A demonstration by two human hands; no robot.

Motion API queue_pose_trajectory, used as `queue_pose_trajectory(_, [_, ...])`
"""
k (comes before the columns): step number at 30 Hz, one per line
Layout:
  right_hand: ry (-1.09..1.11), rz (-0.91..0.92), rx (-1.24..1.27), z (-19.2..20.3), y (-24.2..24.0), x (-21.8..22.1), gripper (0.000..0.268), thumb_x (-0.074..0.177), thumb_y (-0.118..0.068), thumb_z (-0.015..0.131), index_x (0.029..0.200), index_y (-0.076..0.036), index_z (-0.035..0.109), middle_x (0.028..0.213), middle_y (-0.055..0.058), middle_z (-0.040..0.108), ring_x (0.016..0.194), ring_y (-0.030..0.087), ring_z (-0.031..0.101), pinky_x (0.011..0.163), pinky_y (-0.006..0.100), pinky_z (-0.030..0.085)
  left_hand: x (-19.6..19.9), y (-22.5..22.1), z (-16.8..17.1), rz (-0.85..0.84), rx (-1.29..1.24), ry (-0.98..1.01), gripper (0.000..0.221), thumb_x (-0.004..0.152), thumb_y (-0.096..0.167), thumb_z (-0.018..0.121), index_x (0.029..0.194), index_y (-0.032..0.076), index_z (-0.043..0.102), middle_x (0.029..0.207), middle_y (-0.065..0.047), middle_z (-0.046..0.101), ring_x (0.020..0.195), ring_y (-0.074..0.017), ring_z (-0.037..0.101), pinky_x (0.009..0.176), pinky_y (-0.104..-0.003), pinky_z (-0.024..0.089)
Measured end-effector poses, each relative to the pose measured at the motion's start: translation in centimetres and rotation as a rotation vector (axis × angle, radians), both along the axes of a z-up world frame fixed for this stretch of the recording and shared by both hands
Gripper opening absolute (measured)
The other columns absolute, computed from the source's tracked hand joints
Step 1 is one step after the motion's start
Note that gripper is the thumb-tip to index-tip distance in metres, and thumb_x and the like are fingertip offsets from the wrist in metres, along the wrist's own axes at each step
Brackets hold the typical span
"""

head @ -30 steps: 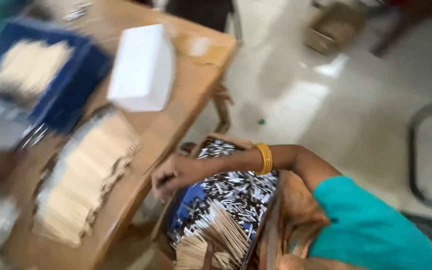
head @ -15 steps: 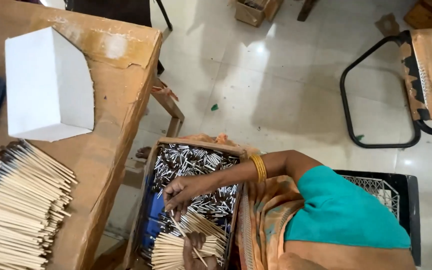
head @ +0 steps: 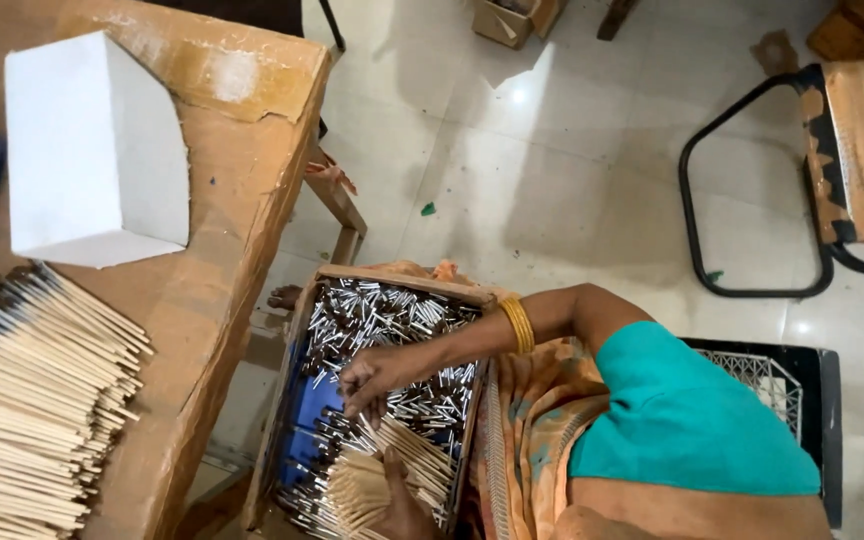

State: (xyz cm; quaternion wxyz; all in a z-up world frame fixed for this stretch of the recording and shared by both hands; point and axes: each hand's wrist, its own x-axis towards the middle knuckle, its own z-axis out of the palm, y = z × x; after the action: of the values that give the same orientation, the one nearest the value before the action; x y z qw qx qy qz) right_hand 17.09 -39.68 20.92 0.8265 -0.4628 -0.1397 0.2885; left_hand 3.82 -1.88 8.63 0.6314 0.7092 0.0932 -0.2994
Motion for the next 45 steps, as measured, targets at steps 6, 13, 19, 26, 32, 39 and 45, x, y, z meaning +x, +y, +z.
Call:
queue_pose_trajectory(6, [-0.101, 0.047, -0.357, -3.4, 0.9, -0.1, 0.029, 0.101, -0.025, 0.067, 0.105, 0.005, 0.066, 0.084, 0.015, 0.075, 0.07, 0.023, 0.077, 0.061, 0.031, 0.065, 7.6, -8.3, -1.8, 0.03, 0.003, -0.071, 0.042, 0.079, 0.012, 0.086, 0.112, -0.008, 0.069, 0.105, -0.017, 0.072, 0.091, -0.0255, 0.068, 0.081, -0.038, 0.057])
queue_pose_trajectory(13, [-0.808, -0.135, -0.946, -12.6, 0.9, 3.6, 0.027, 0.098, -0.023, 0.065, 0.12, -0.007, 0.066, 0.09, 0.01, 0.073, 0.062, 0.019, 0.069, 0.053, 0.035, 0.057, 12.3, -15.0, 2.0, 0.054, 0.028, -0.148, 0.041, 0.078, 0.01, 0.086, 0.112, -0.007, 0.069, 0.104, -0.015, 0.073, 0.088, -0.0229, 0.069, 0.079, -0.035, 0.058])
queue_pose_trajectory(19, [-1.199, -0.303, -1.052, -7.8, -1.2, 8.0, 0.034, 0.08, -0.011, 0.06, 0.113, -0.007, 0.069, 0.1, 0.014, 0.073, 0.083, 0.029, 0.072, 0.07, 0.041, 0.059, -0.5, -11.2, 6.3, 0.451, 0.142, -0.046, 0.041, 0.077, 0.008, 0.087, 0.111, -0.006, 0.069, 0.103, -0.014, 0.075, 0.086, -0.0207, 0.07, 0.076, -0.033, 0.058])
queue_pose_trajectory(26, [-1.145, 0.006, -1.259, -2.7, 4.2, 9.2, 0.018, 0.092, -0.002, 0.056, 0.106, -0.003, 0.068, 0.073, 0.014, 0.057, 0.06, 0.023, 0.051, 0.048, 0.04, 0.042, -2.3, -12.2, 12.3, 0.675, 0.063, 0.005, 0.034, 0.081, 0.005, 0.084, 0.109, -0.008, 0.068, 0.098, -0.014, 0.076, 0.08, -0.019, 0.072, 0.071, -0.031, 0.06])
queue_pose_trajectory(32, [-1.774, 0.133, -1.572, -4.6, 7.7, 10.3, 0.011, 0.087, -0.01, 0.062, 0.08, -0.003, 0.063, 0.073, 0.007, 0.06, 0.069, 0.021, 0.06, 0.056, 0.036, 0.049, -1.1, -11.8, 12.9, 0.63, 0.038, -0.058, 0.03, 0.085, 0.004, 0.081, 0.109, -0.009, 0.07, 0.098, -0.013, 0.077, 0.082, -0.02, 0.074, 0.073, -0.032, 0.062])
queue_pose_trajectory(39, [-0.986, -0.23, -0.865, 0.8, 5.2, 8.2, 0.008, 0.098, -0.009, 0.07, 0.098, -0.002, 0.067, 0.089, 0.012, 0.069, 0.075, 0.02, 0.07, 0.06, 0.033, 0.061, 1.1, -12.9, 13.9, 0.878, -0.46, 0.014, 0.035, 0.084, -0.001, 0.077, 0.115, 0.0, 0.063, 0.09, -0.01, 0.073, 0.077, -0.0193, 0.07, 0.066, -0.032, 0.059])
queue_pose_trajectory(45, [-0.008, -0.04, -0.229, 2.1, 3.4, 4.8, 0.01, 0.101, -0.012, 0.071, 0.106, -0.004, 0.07, 0.095, 0.01, 0.073, 0.079, 0.013, 0.072, 0.067, 0.026, 0.064, 2.4, -14.5, 13.6, 0.763, -0.819, 0.068, 0.019, 0.087, 0.001, 0.077, 0.103, -0.002, 0.067, 0.075, -0.009, 0.064, 0.064, -0.0169, 0.06, 0.057, -0.03, 0.051])
